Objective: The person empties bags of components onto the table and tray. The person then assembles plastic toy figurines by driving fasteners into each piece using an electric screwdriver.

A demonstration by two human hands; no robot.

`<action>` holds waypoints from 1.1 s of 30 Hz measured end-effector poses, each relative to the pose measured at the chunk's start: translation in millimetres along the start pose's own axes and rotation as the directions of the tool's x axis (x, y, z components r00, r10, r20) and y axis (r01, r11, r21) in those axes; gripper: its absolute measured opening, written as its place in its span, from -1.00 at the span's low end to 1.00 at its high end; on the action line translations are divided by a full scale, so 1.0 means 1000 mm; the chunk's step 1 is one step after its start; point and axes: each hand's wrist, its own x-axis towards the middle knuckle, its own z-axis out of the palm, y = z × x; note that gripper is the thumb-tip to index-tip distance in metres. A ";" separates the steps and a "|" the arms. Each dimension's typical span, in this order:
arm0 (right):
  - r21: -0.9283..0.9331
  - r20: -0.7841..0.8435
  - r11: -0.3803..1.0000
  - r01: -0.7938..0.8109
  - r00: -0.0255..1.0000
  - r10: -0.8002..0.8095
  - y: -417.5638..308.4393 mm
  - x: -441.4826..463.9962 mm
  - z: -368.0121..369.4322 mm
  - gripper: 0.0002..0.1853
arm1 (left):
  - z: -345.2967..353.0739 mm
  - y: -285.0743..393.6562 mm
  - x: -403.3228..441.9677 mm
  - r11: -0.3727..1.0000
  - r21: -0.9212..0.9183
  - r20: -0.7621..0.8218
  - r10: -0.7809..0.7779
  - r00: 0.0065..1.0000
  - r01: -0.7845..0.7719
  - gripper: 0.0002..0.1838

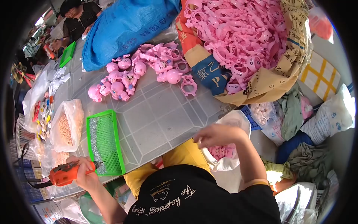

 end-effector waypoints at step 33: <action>-0.660 -0.284 0.552 0.509 0.512 -0.811 -0.137 0.166 0.081 -0.59 | -0.029 -0.033 0.005 0.996 0.033 0.072 -0.084 0.994 0.082 -0.70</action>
